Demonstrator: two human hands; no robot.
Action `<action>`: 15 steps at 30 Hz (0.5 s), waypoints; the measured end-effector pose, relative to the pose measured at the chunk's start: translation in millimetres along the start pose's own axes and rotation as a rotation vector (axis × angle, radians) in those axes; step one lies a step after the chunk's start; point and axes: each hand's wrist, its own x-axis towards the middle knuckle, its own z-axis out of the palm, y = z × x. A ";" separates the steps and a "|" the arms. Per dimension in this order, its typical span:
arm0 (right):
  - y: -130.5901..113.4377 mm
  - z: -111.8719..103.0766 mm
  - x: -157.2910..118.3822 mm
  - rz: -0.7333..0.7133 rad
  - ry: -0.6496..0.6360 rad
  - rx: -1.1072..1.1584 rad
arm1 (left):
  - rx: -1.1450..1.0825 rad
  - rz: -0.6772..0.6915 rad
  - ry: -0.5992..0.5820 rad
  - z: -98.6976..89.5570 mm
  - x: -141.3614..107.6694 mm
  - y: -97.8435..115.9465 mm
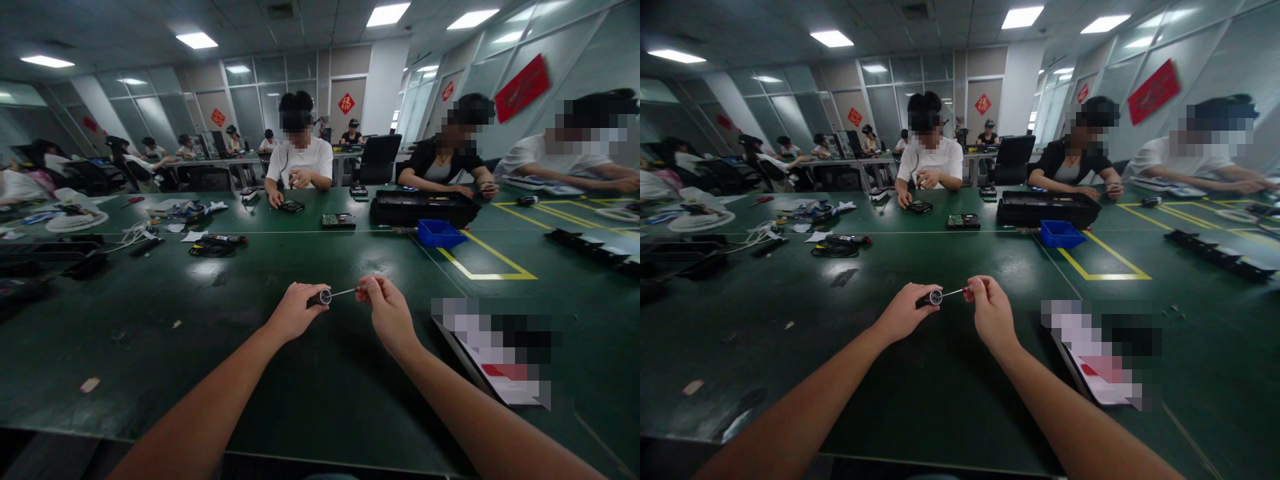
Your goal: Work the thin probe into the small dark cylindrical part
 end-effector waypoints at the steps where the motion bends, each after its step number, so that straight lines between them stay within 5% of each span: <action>1: 0.1 -0.4 -0.3 -0.007 0.001 -0.011 | -0.003 -0.010 0.007 -0.1 -0.1 -0.1; 15: 2.3 -2.1 2.1 0.037 -0.013 -0.022 | 0.004 -0.014 -0.007 1.7 -0.3 -0.4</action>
